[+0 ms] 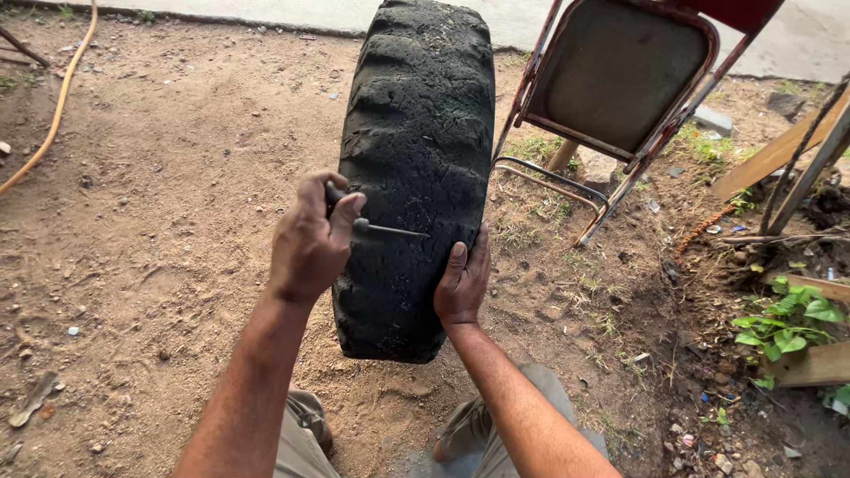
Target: The person sits on the ground and uses a metal tool to scrape dirt and debris from the treads of a large tire. They rotate the tire to access different sections and continue cleaning the surface.
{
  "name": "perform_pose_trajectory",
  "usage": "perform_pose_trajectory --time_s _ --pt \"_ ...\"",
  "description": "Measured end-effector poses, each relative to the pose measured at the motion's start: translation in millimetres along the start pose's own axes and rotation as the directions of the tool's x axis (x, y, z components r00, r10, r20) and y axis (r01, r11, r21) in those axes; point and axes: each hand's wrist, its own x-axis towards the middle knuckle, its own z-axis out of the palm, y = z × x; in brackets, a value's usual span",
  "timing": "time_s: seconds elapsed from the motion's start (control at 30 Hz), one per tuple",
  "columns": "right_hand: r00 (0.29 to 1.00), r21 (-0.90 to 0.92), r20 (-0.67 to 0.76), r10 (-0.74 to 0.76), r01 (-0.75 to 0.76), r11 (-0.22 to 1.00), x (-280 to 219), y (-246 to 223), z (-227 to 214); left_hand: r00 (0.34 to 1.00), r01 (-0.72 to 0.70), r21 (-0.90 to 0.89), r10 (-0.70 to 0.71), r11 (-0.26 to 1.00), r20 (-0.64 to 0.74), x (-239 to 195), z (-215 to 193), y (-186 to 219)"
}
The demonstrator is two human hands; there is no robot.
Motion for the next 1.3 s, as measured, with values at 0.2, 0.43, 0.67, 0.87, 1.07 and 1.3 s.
perform_pose_trajectory --time_s 0.2,0.43,0.67,0.87,1.07,1.3 --pt "0.999 0.009 -0.020 -0.027 0.027 1.000 0.9 0.1 0.1 0.927 0.373 -0.257 -0.346 0.892 0.145 27.5 1.1 -21.4" --pt "0.999 0.011 -0.033 -0.023 0.023 1.000 -1.9 -2.7 -1.6 0.992 0.125 0.090 -0.122 0.988 -0.039 23.8 6.9 -26.7" --pt "0.998 0.017 -0.046 -0.031 0.032 0.999 -3.4 -2.0 -3.7 0.940 -0.323 0.330 0.342 0.887 0.001 29.4 1.1 18.1" --pt "0.998 0.035 -0.049 -0.030 0.032 0.999 -6.5 -7.5 -2.7 0.939 -0.340 0.515 0.253 0.787 0.233 74.9 5.5 37.7" --pt "0.999 0.023 -0.037 -0.006 0.006 1.000 -8.7 -6.9 -4.3 0.975 -0.217 0.446 0.169 0.868 0.145 89.0 14.3 1.2" --pt "1.000 0.029 -0.030 0.009 -0.008 1.000 -6.1 4.4 -2.9 0.995 -0.047 0.464 0.085 0.885 -0.060 51.5 33.4 -33.8"
